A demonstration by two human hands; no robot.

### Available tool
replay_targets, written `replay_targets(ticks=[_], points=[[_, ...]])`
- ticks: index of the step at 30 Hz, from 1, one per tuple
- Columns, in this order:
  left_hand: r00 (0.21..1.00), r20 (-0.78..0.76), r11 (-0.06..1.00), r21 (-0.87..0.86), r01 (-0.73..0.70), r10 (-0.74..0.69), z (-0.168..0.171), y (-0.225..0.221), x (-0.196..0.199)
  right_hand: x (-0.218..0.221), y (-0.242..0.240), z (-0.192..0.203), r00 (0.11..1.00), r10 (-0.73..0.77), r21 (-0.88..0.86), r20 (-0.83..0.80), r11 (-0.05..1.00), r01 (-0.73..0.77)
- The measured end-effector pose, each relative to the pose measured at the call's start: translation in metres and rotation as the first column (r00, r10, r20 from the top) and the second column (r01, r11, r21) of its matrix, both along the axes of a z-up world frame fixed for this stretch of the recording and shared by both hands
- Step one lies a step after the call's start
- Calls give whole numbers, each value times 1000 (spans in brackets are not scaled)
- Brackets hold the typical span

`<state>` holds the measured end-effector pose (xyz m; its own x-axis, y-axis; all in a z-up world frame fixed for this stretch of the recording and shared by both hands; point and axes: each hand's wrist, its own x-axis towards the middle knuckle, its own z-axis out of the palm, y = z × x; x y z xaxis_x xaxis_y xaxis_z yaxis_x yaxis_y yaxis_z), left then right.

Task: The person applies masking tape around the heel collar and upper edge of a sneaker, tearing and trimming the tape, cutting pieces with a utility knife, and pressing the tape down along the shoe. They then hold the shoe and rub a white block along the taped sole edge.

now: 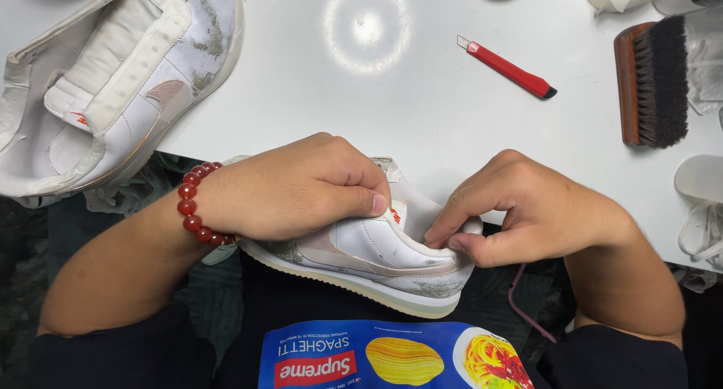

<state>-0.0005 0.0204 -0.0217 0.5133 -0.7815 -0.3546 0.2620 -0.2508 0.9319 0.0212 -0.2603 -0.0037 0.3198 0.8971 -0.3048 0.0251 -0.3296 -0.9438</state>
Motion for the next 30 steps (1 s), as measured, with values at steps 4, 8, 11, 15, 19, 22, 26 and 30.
replay_targets(ticks=[4, 8, 11, 15, 19, 22, 26, 30], points=[[1000, 19, 1000, -9, 8, -8, 1, 0, 0, -2, 3, 1, 998, 40, 49, 41, 998, -42], [1000, 24, 998, 67, -1, -1, 7, 2, 0, -6, 8, 8, 988, -6, 47, 157, 999, -1], [998, 59, 998, 62, 2, -6, 8, 4, 0, -10, 10, 11, 959, -3, 12, 283, 1000, 0], [994, 84, 994, 97, 57, -65, 13, 3, 4, -12, 8, 12, 945, 50, -46, 323, 998, -37], [993, 100, 998, 26, 62, -64, 9, 6, 4, -9, 2, 13, 950, 38, 69, 310, 996, -63], [994, 86, 997, 33, 70, -73, 10, 8, 4, -8, 1, 17, 973, 15, 92, 231, 995, -37], [994, 110, 1000, 28, 4, -7, 18, 9, 4, -9, 3, 23, 963, -48, 168, 265, 986, 3], [896, 438, 997, -68, -45, 70, 19, 14, -2, -16, 6, 29, 854, -145, 193, 500, 980, 53]])
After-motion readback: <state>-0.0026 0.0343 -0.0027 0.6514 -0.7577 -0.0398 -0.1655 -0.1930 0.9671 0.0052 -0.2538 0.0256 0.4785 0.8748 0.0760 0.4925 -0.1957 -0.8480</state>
